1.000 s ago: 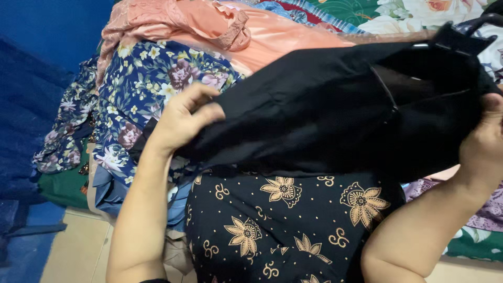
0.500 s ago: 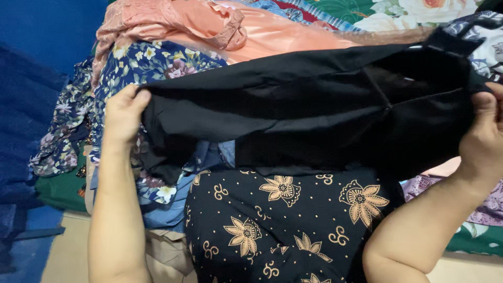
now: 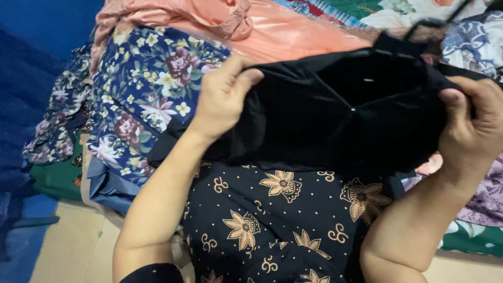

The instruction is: The person hangs a black garment on a hanger inside a wardrobe. They then take a pink hanger, place a gray patterned top on it, and hang it in the wardrobe. Finally, they take a black hanger, place a black top on it, and hang it in the wardrobe.

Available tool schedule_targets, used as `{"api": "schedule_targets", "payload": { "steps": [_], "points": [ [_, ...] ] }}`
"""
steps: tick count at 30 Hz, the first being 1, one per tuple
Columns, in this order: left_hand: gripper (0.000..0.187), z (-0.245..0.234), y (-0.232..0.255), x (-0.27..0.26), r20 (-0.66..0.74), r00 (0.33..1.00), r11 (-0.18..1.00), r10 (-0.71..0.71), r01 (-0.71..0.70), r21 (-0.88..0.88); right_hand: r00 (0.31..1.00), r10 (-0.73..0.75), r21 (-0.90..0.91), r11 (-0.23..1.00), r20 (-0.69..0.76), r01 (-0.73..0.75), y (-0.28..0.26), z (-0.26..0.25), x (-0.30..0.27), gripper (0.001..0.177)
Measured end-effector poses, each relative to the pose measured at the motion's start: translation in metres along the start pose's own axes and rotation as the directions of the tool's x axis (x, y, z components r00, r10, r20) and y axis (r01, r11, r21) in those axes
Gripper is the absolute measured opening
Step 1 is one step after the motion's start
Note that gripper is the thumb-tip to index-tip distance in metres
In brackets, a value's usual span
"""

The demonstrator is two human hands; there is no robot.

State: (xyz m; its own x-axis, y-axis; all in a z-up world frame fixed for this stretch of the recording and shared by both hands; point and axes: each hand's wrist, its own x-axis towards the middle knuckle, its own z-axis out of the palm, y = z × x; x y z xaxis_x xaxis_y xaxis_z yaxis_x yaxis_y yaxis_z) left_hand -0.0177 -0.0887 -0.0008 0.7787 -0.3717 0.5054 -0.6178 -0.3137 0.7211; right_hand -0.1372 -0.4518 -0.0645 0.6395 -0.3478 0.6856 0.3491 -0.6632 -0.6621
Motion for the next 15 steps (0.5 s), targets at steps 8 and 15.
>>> {"api": "schedule_targets", "payload": {
  "steps": [8, 15],
  "points": [
    [0.015, -0.042, -0.026, 0.004, -0.163, 0.978, 0.847, -0.134, 0.027, -0.53, 0.988, 0.156, 0.392, 0.909, -0.003, -0.143, 0.003, 0.004, 0.001, 0.038],
    [0.014, -0.054, -0.019, -0.008, -0.151, 0.969, 0.74, -0.194, 0.043, -0.671, 0.987, 0.158, 0.462, 0.875, 0.001, -0.141, 0.011, 0.008, -0.011, 0.042]
  ]
}}
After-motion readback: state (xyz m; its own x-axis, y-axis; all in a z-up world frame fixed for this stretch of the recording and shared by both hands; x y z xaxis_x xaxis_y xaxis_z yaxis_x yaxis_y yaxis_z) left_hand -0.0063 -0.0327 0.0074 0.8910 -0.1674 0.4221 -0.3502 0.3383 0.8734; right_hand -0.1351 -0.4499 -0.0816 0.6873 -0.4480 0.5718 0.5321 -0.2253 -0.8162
